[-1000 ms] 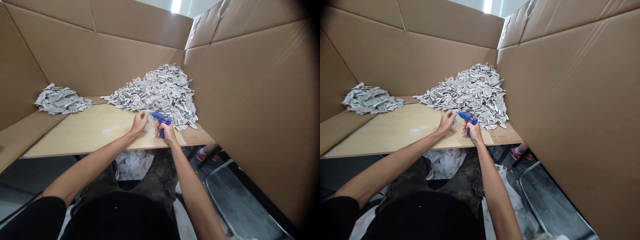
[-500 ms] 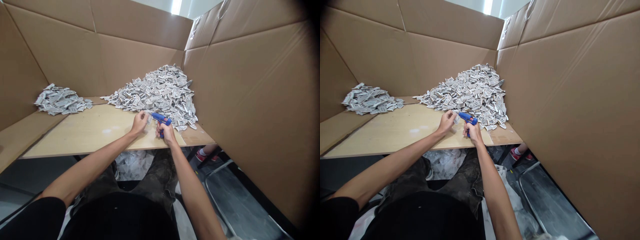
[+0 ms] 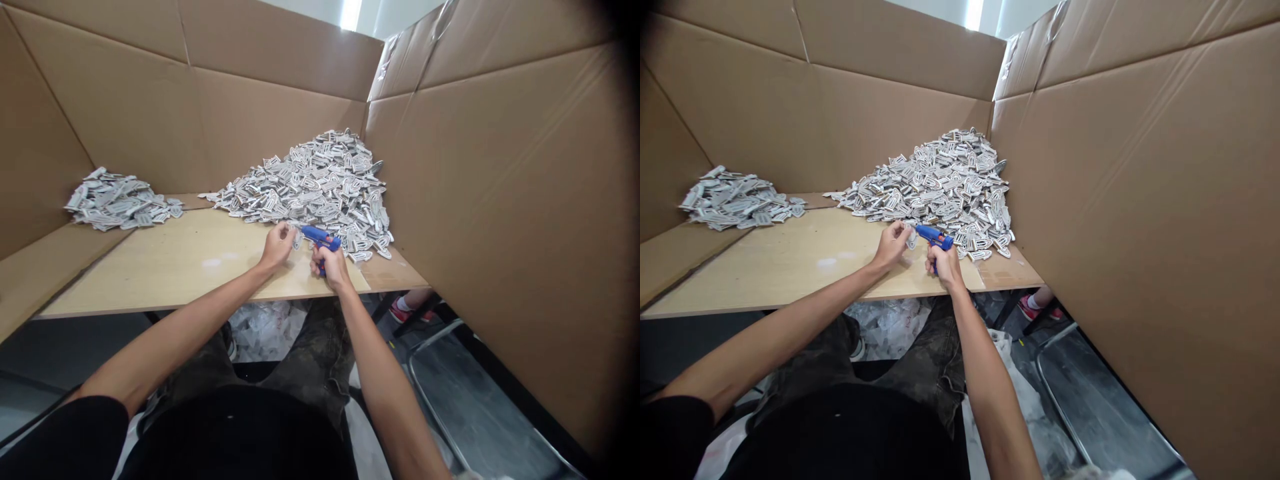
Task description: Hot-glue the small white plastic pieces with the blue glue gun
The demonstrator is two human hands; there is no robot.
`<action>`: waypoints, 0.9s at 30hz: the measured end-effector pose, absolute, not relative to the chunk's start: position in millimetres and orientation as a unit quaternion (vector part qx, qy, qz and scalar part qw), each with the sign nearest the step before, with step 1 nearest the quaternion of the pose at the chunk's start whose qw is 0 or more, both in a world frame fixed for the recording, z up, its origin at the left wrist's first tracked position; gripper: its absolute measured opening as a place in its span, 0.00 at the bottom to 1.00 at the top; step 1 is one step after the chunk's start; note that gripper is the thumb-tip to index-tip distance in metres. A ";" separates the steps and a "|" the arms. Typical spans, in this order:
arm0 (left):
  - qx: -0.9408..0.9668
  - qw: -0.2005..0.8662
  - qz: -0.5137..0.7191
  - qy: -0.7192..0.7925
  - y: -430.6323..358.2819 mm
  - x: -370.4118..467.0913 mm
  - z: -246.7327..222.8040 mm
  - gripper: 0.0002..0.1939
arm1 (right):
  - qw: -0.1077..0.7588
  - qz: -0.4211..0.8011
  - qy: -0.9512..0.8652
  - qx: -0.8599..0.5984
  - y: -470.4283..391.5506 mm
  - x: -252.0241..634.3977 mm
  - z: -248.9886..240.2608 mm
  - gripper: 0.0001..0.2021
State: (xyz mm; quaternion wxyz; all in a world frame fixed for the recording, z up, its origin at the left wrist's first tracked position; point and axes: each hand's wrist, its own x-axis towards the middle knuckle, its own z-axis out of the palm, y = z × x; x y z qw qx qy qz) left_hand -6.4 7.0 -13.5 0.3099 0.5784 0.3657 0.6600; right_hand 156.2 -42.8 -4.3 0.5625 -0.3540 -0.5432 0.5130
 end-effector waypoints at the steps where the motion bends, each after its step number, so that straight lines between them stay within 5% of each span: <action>1: 0.579 0.307 0.660 0.368 6.9 -6.4 -13.5 0.16 | 0.563 0.512 -0.544 -0.355 -42.8 156.1 -4.3 0.05; 27: 0.636 0.241 0.625 0.383 1.3 -11.8 -16.7 0.15 | 0.561 0.440 -0.574 -0.402 -44.3 153.4 -5.2 0.07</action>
